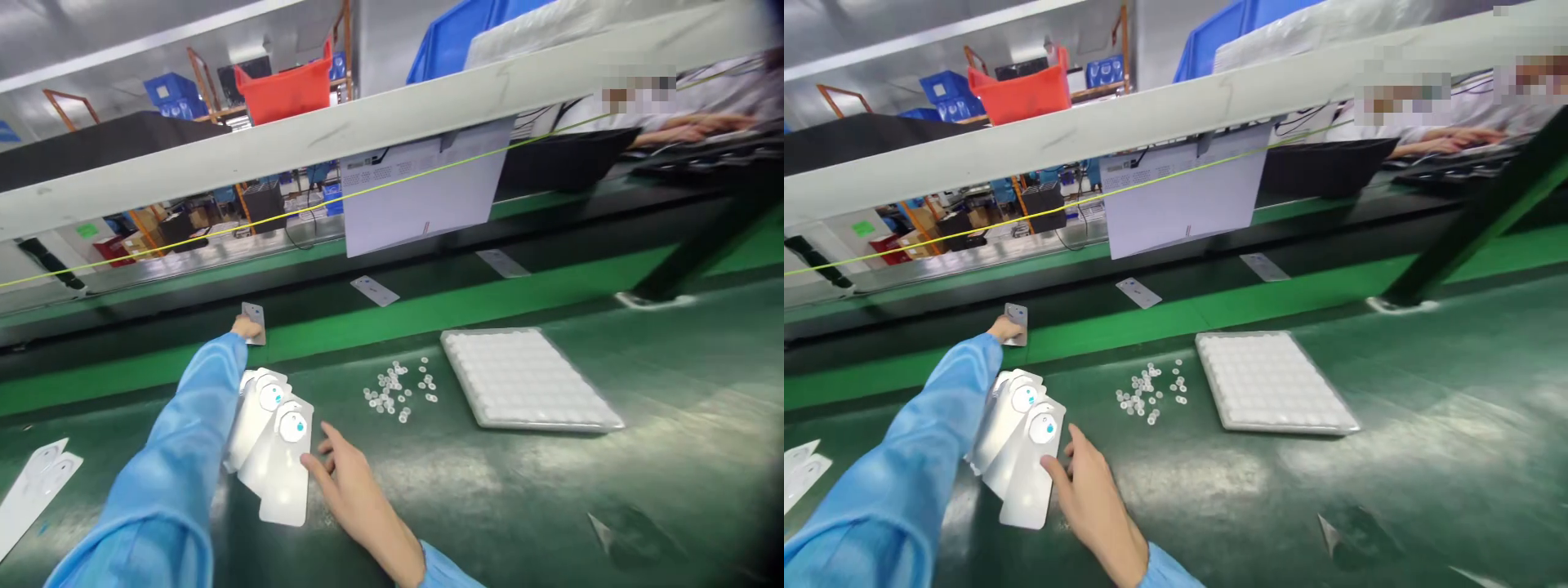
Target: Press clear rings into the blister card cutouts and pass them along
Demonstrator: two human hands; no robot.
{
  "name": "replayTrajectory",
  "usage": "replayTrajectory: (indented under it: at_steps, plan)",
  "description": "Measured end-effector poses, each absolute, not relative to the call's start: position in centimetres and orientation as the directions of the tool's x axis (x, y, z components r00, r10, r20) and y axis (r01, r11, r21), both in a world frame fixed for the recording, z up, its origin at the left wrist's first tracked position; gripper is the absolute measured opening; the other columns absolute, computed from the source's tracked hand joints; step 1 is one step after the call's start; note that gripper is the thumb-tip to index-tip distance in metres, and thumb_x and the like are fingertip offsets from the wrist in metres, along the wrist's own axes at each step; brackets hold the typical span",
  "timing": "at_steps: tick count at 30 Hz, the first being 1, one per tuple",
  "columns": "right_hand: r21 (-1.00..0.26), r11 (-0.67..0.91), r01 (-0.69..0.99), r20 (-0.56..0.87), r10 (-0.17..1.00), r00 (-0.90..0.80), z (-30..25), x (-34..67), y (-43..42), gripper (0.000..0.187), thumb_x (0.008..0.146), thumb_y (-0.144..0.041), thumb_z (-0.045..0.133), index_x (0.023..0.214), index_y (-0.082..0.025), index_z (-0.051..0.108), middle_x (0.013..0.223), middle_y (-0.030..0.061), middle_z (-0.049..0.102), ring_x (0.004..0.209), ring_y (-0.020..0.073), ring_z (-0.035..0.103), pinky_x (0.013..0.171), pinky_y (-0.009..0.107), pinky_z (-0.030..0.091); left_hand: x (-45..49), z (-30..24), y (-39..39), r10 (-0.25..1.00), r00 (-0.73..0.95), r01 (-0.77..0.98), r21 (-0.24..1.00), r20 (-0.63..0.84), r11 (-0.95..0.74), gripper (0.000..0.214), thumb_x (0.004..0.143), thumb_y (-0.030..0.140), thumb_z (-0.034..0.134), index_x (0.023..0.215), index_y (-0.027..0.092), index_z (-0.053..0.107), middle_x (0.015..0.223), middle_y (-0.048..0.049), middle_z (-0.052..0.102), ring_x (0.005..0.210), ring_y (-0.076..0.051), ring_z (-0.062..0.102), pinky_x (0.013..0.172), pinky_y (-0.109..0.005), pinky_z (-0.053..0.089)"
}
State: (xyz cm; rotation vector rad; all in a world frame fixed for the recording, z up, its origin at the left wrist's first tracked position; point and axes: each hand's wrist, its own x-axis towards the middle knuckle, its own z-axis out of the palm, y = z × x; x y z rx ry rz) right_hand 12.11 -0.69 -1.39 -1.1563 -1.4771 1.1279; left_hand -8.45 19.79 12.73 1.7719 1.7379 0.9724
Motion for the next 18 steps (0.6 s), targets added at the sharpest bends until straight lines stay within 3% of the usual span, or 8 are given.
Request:
replayTrajectory:
  at_steps: [3, 6, 8, 11, 14, 18]
  plan:
    - [-0.952, 0.191, 0.238, 0.188, 0.982, -0.035, -0.1, 14.5, 0.3, 0.046, 0.097, -0.048, 0.061, 0.130, -0.016, 0.067, 0.109, 0.0145, 0.073, 0.090, 0.0255, 0.071, 0.080, 0.039, 0.060, -7.2, 11.6, 18.8, 0.998, -0.011, 0.555, 0.831, 0.056, -0.040, 0.040, 0.095, 0.036, 0.070, 0.125, 0.011, 0.063, 0.119, -0.0136, 0.070, 0.101, -0.026, 0.069, 0.086, -0.044, 0.060]
    - [-0.989, 0.105, 0.101, 0.101, 0.994, -0.043, 1.3, 16.7, 1.2, 0.055, 0.096, -0.054, 0.061, 0.134, -0.015, 0.063, 0.115, 0.0160, 0.072, 0.094, 0.0248, 0.072, 0.070, 0.034, 0.061, -4.7, 9.0, 13.4, 0.994, 0.111, 0.445, 0.895, -0.016, -0.035, 0.050, 0.085, 0.038, 0.078, 0.125, 0.010, 0.065, 0.113, -0.0156, 0.075, 0.099, -0.030, 0.071, 0.083, -0.041, 0.060]
    - [-0.999, 0.041, -0.036, 0.045, 0.993, -0.105, 1.8, 17.3, 1.3, 0.057, 0.095, -0.059, 0.061, 0.130, -0.014, 0.064, 0.095, 0.0102, 0.074, 0.073, 0.0195, 0.070, 0.058, 0.028, 0.057, -2.8, 7.3, 8.6, 0.979, 0.197, 0.339, 0.941, -0.047, -0.023, 0.053, 0.085, 0.040, 0.078, 0.129, 0.015, 0.064, 0.122, -0.0137, 0.074, 0.109, -0.031, 0.070, 0.090, -0.040, 0.058]
    - [-0.991, -0.043, -0.124, -0.013, 0.972, -0.233, 1.7, 17.4, 0.1, 0.052, 0.093, -0.064, 0.063, 0.105, -0.014, 0.071, 0.062, -0.0025, 0.058, 0.045, 0.0096, 0.048, 0.043, 0.021, 0.041, -0.5, 5.3, 2.9, 0.958, 0.244, 0.228, 0.969, -0.151, 0.094, 0.044, 0.086, 0.042, 0.077, 0.122, 0.018, 0.068, 0.121, -0.0118, 0.075, 0.113, -0.031, 0.069, 0.097, -0.040, 0.055]
    - [-0.995, -0.079, -0.055, -0.058, 0.948, -0.314, 0.8, 17.8, -2.3, 0.047, 0.094, -0.061, 0.064, 0.085, -0.016, 0.069, 0.058, -0.0031, 0.055, 0.048, 0.0096, 0.046, 0.045, 0.021, 0.039, 0.9, 4.2, 0.6, 0.951, 0.190, 0.001, 0.969, -0.242, 0.246, 0.040, 0.083, 0.040, 0.079, 0.113, 0.016, 0.072, 0.118, -0.0137, 0.076, 0.112, -0.033, 0.070, 0.097, -0.043, 0.055]
    - [-0.986, 0.039, 0.162, -0.011, 0.955, -0.297, 0.2, 18.9, -4.4, 0.039, 0.101, -0.051, 0.057, 0.090, -0.018, 0.073, 0.067, 0.0019, 0.067, 0.055, 0.0145, 0.059, 0.049, 0.023, 0.047, 1.9, 2.8, 0.0, 0.911, 0.185, -0.337, 0.847, -0.369, 0.412, 0.038, 0.077, 0.035, 0.081, 0.107, 0.014, 0.072, 0.115, -0.0162, 0.077, 0.102, -0.032, 0.074, 0.085, -0.041, 0.060]
